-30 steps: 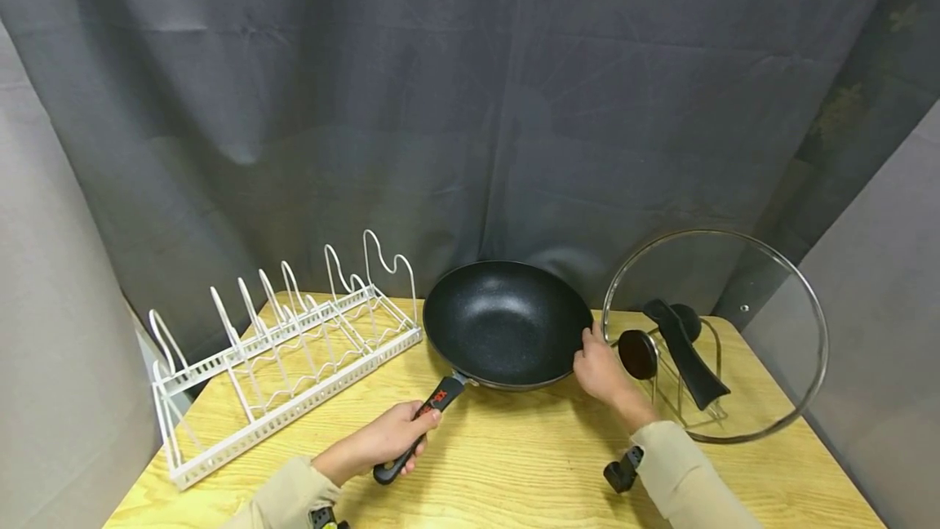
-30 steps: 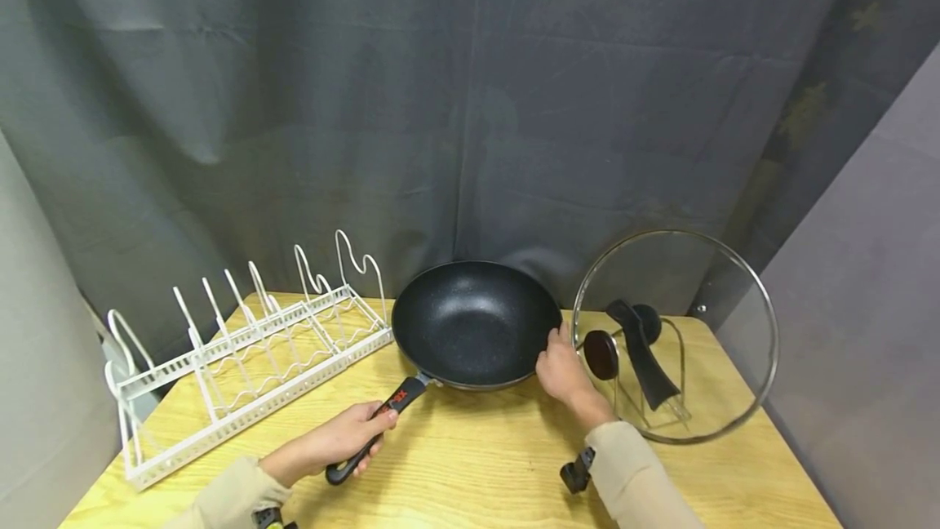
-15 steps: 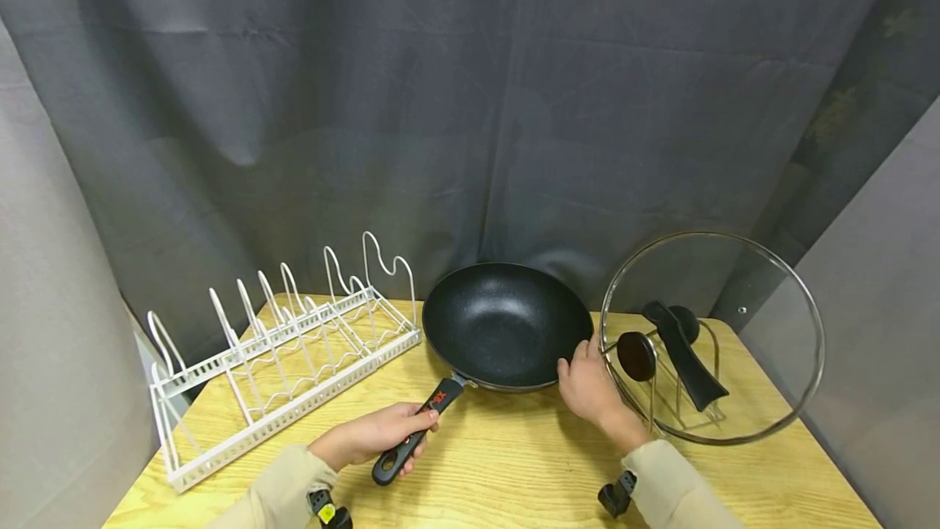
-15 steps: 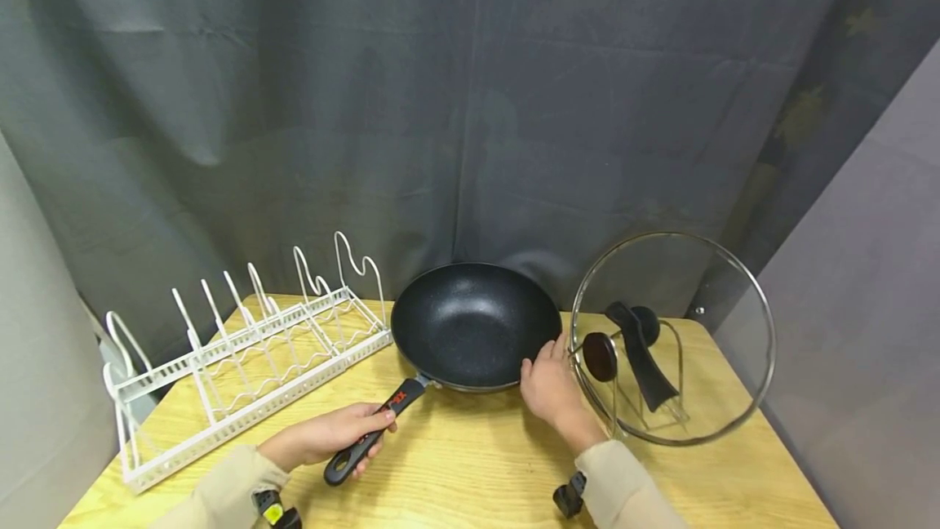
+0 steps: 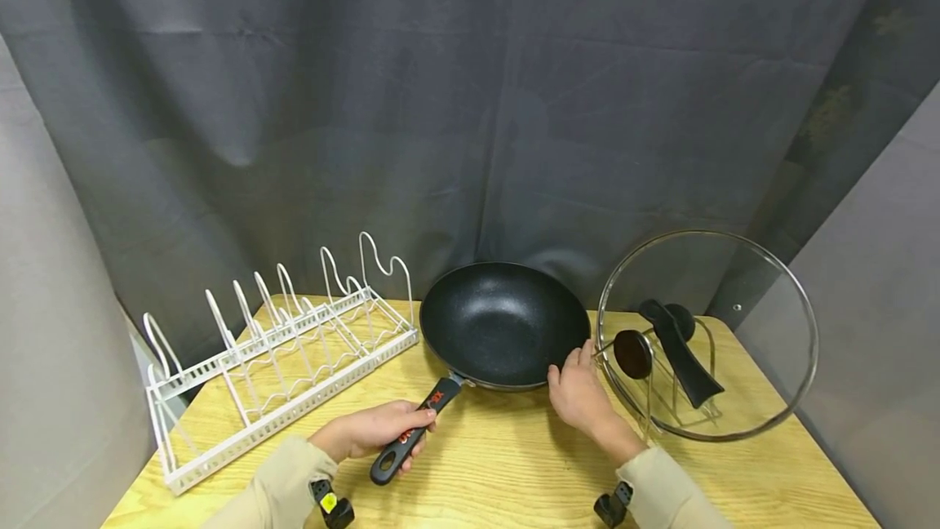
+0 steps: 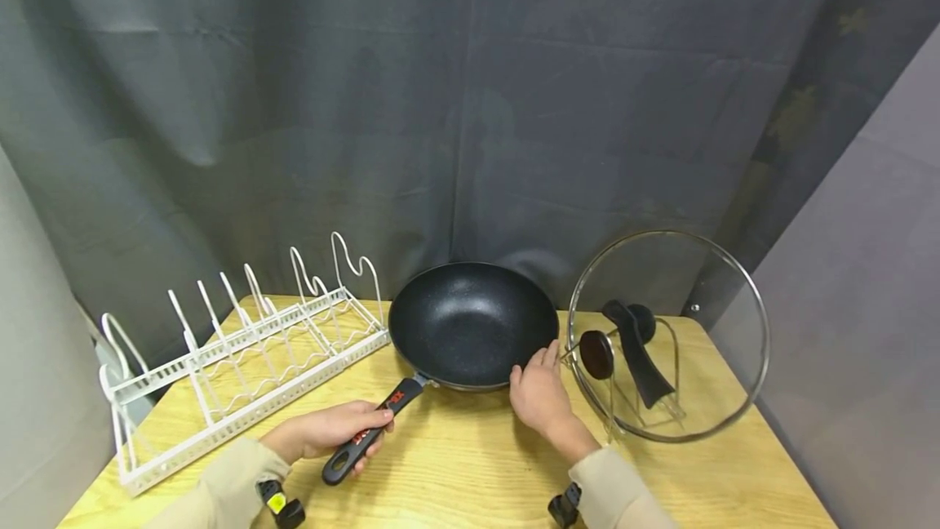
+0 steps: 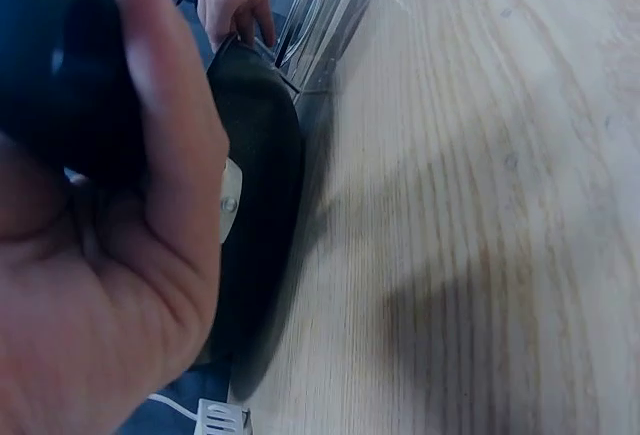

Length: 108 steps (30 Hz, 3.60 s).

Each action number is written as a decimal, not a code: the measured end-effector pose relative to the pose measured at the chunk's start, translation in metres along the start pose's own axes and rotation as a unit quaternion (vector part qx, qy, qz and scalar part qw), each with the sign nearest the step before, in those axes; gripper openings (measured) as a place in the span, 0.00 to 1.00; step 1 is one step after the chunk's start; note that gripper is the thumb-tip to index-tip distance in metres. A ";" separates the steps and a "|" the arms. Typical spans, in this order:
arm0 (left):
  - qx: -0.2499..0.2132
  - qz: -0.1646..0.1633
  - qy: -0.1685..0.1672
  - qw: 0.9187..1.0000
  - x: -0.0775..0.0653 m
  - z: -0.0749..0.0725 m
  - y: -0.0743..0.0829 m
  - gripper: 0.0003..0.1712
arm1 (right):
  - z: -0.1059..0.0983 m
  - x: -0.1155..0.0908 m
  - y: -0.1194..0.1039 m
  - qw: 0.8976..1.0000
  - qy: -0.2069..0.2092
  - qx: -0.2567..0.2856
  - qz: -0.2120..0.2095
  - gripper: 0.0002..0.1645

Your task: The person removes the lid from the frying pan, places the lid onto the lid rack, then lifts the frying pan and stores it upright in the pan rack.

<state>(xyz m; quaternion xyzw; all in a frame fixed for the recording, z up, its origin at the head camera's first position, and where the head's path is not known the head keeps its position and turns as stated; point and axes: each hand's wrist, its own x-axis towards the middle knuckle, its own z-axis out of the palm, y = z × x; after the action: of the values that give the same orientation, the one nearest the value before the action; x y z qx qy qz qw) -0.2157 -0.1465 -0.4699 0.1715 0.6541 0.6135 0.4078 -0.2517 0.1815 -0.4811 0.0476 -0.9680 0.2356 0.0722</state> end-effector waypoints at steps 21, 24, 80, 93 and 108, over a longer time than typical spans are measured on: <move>-0.010 0.034 0.070 0.997 0.007 0.040 -0.004 0.16 | -0.010 0.011 0.014 0.999 -0.024 -0.006 -0.036 0.36; -0.020 0.035 0.071 0.997 0.010 0.045 -0.005 0.16 | -0.010 0.014 0.019 0.999 -0.034 -0.005 -0.037 0.36; -0.061 0.041 0.124 0.990 0.037 0.102 -0.002 0.21 | -0.020 0.038 0.038 0.998 -0.049 -0.008 -0.030 0.36; -0.114 0.030 0.083 0.990 0.029 0.107 -0.002 0.18 | -0.020 0.009 0.010 0.991 0.076 0.008 -0.105 0.25; -0.175 0.042 0.146 0.973 0.033 0.119 -0.008 0.16 | -0.029 -0.021 -0.018 0.986 0.072 0.100 -0.116 0.06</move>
<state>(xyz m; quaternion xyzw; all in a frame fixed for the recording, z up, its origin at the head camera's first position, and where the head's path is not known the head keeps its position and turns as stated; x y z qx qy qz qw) -0.1453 -0.0447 -0.4780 0.0330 0.5810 0.7537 0.3055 -0.2251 0.1801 -0.4513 0.1493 -0.9196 0.3245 0.1635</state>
